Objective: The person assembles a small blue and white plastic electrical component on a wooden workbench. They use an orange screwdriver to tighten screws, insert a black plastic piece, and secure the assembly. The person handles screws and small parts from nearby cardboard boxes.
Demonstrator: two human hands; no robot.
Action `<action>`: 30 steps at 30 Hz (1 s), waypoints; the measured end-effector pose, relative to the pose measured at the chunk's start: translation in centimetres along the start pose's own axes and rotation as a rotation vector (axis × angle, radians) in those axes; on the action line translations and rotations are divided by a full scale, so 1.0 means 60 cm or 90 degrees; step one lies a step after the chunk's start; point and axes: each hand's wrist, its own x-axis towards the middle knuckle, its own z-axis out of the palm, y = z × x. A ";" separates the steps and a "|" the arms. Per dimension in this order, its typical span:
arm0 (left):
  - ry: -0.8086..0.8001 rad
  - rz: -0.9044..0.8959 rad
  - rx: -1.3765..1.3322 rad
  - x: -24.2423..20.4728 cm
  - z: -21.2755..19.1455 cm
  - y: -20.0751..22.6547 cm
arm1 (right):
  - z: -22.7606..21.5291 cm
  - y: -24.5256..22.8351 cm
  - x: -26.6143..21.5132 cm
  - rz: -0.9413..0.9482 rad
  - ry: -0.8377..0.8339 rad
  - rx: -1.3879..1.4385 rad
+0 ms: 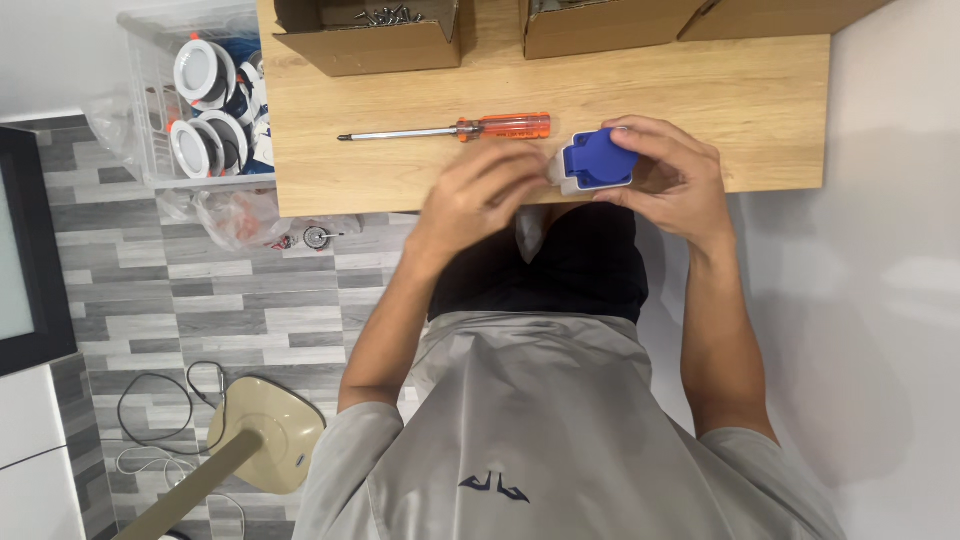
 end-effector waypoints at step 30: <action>-0.017 0.045 0.122 0.022 -0.101 -0.061 | -0.042 -0.026 0.027 0.055 -0.046 -0.029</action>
